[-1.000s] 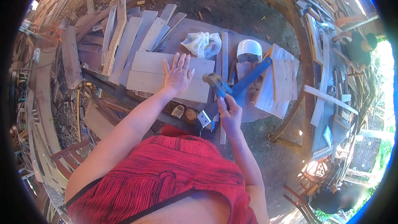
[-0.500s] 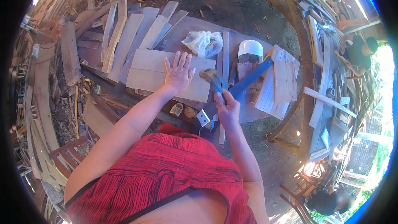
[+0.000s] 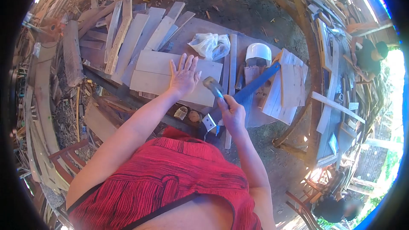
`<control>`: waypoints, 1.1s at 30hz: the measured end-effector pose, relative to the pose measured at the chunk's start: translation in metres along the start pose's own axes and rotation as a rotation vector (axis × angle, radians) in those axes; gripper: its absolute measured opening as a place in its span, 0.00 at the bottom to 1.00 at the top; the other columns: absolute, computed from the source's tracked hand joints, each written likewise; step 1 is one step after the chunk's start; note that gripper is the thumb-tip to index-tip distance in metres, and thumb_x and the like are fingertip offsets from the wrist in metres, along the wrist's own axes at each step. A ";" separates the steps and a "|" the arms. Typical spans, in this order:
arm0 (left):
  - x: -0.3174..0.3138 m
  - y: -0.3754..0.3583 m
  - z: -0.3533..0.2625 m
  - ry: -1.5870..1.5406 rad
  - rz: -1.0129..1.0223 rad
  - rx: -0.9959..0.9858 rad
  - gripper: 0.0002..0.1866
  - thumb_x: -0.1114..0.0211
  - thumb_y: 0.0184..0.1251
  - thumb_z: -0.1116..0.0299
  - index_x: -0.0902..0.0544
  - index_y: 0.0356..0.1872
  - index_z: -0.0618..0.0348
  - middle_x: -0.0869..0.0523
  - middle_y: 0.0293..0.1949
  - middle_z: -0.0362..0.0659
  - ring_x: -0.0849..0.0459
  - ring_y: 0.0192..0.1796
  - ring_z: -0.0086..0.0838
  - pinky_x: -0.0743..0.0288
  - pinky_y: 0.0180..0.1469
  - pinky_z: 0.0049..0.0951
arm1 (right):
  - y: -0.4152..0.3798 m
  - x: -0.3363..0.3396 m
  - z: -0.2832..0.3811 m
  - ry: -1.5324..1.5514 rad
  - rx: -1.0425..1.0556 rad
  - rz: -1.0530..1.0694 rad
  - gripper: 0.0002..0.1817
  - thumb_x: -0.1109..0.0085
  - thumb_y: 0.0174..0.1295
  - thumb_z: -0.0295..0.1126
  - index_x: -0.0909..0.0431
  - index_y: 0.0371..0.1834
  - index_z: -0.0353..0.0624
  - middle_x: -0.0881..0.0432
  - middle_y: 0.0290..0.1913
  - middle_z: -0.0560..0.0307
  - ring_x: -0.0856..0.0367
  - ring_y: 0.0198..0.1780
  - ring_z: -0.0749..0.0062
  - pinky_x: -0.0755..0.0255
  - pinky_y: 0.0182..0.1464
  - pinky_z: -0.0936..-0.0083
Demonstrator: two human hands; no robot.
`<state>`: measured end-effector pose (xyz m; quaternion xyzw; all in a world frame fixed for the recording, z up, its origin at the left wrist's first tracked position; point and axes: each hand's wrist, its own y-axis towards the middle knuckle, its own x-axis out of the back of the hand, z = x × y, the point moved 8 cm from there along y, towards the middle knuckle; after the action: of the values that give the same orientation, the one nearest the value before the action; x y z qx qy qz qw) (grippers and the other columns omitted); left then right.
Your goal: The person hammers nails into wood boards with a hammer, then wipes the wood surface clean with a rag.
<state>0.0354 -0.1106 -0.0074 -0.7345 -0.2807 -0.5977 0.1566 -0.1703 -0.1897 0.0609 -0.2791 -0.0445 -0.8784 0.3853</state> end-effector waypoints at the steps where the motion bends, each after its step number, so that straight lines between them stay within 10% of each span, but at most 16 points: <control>1: 0.001 -0.001 -0.001 0.005 0.005 0.000 0.33 0.56 0.74 0.48 0.43 0.74 0.54 0.43 0.75 0.46 0.54 0.79 0.45 0.68 0.71 0.72 | -0.003 0.002 0.003 -0.001 -0.003 0.006 0.14 0.42 0.68 0.42 0.19 0.47 0.44 0.23 0.21 0.50 0.22 0.24 0.66 0.31 0.30 0.67; 7: 0.003 -0.001 -0.003 0.022 -0.005 -0.005 0.33 0.54 0.74 0.49 0.43 0.74 0.53 0.43 0.74 0.45 0.53 0.78 0.45 0.65 0.71 0.71 | -0.015 0.009 0.013 0.360 0.043 -0.096 0.17 0.41 0.68 0.42 0.20 0.52 0.43 0.24 0.20 0.52 0.25 0.24 0.73 0.32 0.29 0.69; 9: 0.002 -0.002 -0.003 0.026 -0.042 -0.018 0.33 0.52 0.73 0.50 0.43 0.74 0.53 0.42 0.74 0.45 0.51 0.78 0.46 0.63 0.70 0.72 | -0.008 -0.007 -0.004 -0.240 0.106 -0.059 0.17 0.43 0.68 0.43 0.19 0.50 0.43 0.24 0.20 0.52 0.24 0.22 0.72 0.32 0.28 0.69; 13: 0.000 -0.002 0.001 0.001 -0.003 -0.001 0.33 0.53 0.73 0.49 0.43 0.74 0.53 0.43 0.74 0.45 0.52 0.78 0.45 0.65 0.71 0.72 | -0.003 -0.008 -0.024 -0.113 -0.120 0.000 0.17 0.43 0.68 0.44 0.18 0.47 0.42 0.24 0.21 0.50 0.24 0.22 0.69 0.32 0.28 0.68; 17: 0.005 -0.001 -0.001 -0.005 0.019 0.003 0.33 0.54 0.74 0.49 0.43 0.75 0.50 0.43 0.74 0.46 0.53 0.79 0.46 0.68 0.71 0.72 | 0.008 0.006 -0.022 0.248 -0.143 -0.042 0.14 0.43 0.70 0.38 0.18 0.42 0.36 0.30 0.20 0.70 0.34 0.24 0.88 0.41 0.25 0.83; 30: 0.008 -0.001 -0.001 -0.022 0.008 -0.006 0.31 0.54 0.74 0.50 0.42 0.75 0.44 0.42 0.74 0.47 0.53 0.78 0.48 0.68 0.71 0.72 | 0.075 -0.009 -0.007 -0.299 0.066 -0.103 0.19 0.41 0.68 0.45 0.19 0.45 0.37 0.31 0.17 0.62 0.31 0.23 0.84 0.36 0.26 0.75; 33: 0.008 0.001 -0.001 -0.041 0.014 0.001 0.31 0.54 0.74 0.50 0.42 0.75 0.45 0.42 0.74 0.47 0.54 0.78 0.48 0.68 0.71 0.71 | 0.073 -0.004 -0.012 0.051 -0.044 -0.030 0.17 0.41 0.69 0.43 0.19 0.47 0.38 0.30 0.18 0.65 0.32 0.23 0.85 0.37 0.25 0.77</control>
<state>0.0359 -0.1100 0.0011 -0.7485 -0.2792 -0.5811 0.1553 -0.1222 -0.2421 0.0391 -0.2644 -0.0195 -0.8917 0.3669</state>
